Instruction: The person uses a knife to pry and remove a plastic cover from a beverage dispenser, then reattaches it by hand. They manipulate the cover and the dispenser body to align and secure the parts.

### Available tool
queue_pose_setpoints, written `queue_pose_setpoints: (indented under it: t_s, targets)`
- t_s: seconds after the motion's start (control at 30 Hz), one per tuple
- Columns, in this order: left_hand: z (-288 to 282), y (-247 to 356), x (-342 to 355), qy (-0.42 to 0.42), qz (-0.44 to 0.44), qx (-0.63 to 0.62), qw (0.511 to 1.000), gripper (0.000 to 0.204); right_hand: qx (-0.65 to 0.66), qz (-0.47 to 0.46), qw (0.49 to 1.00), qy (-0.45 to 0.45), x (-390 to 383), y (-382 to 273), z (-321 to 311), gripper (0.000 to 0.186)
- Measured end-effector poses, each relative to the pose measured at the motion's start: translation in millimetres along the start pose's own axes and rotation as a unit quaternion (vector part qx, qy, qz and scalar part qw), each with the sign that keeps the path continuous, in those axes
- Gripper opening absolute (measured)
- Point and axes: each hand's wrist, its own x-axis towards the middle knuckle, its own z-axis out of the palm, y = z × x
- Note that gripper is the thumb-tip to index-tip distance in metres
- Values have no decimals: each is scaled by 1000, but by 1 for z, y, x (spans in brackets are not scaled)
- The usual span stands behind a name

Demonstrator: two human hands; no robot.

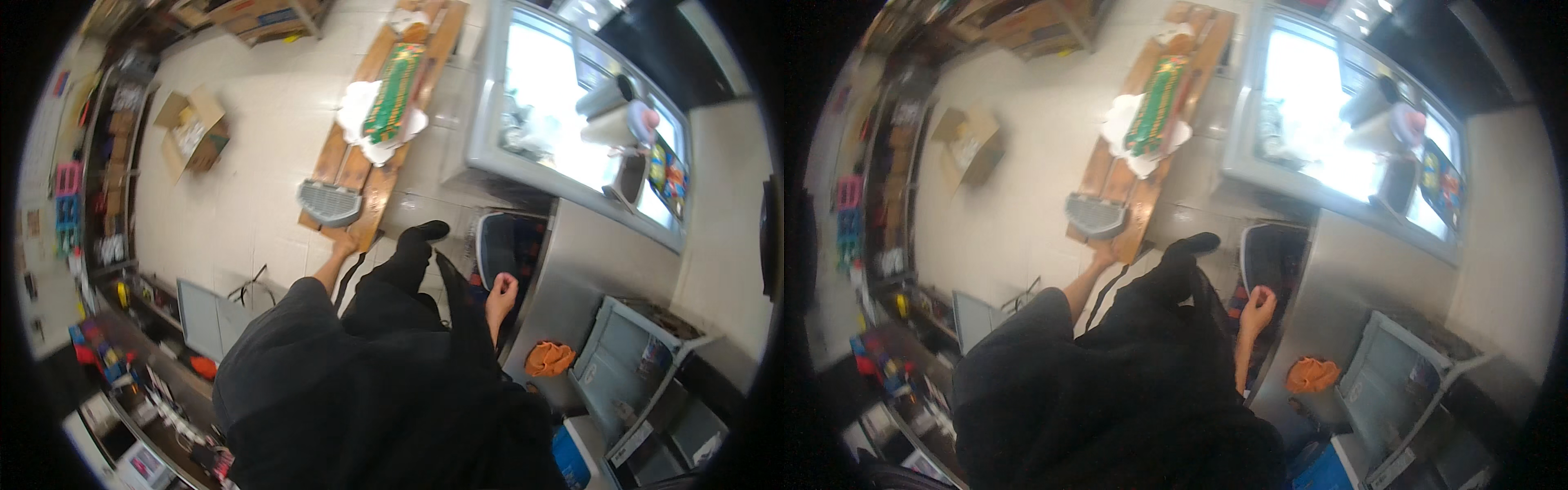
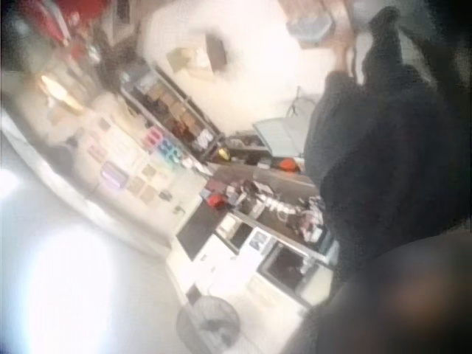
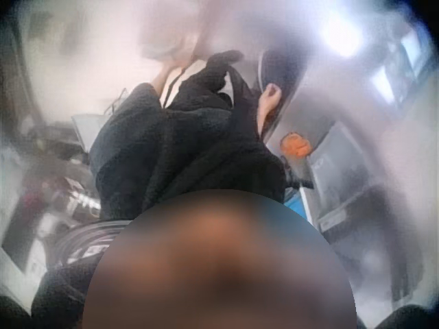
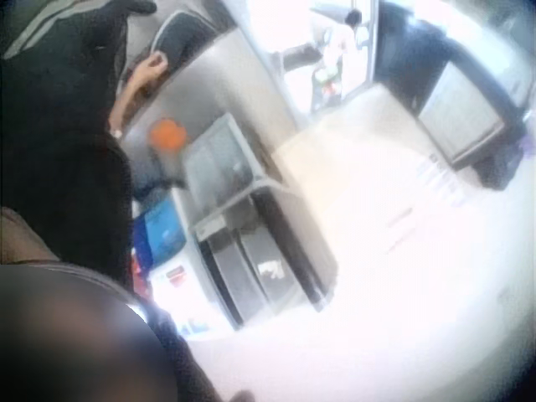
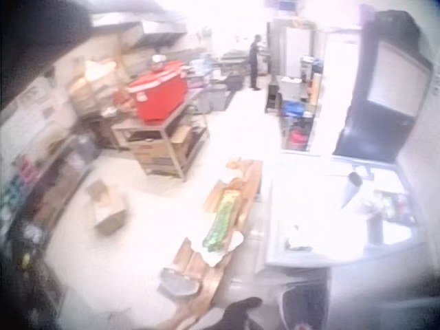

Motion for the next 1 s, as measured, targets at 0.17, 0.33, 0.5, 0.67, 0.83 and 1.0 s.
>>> queue_pose_setpoints:
  t_s: [0.17,0.33,0.5,0.67,0.83,1.0]
  targets:
    - [89,-87,-110,-185,-77,-98,975,44,-14,93,948,-305,-68,83,28,29]
    - [136,-154,-196,-232,-141,-301,914,39,-153,64,852,-496,-91,113,96,33]
    - [167,-197,-236,6,-247,-355,902,36,-292,50,786,-543,-95,115,125,38]
    - [162,-288,-261,226,-375,-503,745,36,-398,-34,733,-551,-102,82,189,43]
    - [174,-442,-289,519,-482,-434,557,18,-405,-344,603,-595,-231,34,373,48]
    - [198,-657,-291,598,-538,-324,498,22,-361,-420,547,-628,-463,19,552,51]
